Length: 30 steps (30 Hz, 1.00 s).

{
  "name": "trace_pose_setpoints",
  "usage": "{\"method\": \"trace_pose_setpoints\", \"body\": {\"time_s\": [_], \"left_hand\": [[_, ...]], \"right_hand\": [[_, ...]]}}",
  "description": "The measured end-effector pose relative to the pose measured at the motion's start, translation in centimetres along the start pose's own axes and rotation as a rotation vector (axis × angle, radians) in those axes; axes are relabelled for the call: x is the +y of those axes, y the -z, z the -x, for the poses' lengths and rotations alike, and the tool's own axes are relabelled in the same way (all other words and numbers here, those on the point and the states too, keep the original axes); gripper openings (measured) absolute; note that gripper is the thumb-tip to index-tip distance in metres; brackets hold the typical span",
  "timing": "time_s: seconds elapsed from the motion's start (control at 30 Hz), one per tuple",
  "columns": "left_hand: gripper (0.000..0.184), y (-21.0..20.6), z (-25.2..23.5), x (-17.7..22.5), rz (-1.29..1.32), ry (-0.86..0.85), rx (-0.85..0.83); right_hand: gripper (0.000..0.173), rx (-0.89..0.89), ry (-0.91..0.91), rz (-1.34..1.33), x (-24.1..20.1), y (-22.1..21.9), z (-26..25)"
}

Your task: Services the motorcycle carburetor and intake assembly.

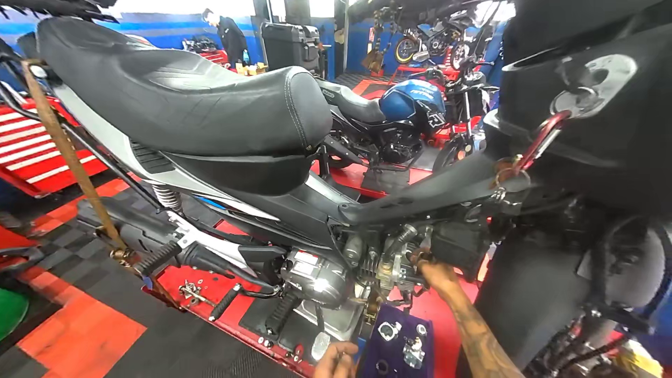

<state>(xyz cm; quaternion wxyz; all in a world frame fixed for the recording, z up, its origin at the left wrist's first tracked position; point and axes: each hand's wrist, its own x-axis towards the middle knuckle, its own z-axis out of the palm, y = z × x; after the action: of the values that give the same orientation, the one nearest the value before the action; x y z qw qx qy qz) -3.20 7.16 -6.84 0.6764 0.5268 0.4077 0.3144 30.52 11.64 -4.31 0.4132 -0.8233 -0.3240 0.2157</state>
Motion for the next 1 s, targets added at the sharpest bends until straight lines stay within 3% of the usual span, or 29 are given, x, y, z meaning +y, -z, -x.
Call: {"method": "trace_pose_setpoints", "body": {"time_s": [1.0], "left_hand": [[0.029,-1.6,-1.1,-0.4,0.023,0.048,-0.082]], "right_hand": [[0.015,-0.005,-0.034,-0.078,0.4,-0.3,0.0]]}}
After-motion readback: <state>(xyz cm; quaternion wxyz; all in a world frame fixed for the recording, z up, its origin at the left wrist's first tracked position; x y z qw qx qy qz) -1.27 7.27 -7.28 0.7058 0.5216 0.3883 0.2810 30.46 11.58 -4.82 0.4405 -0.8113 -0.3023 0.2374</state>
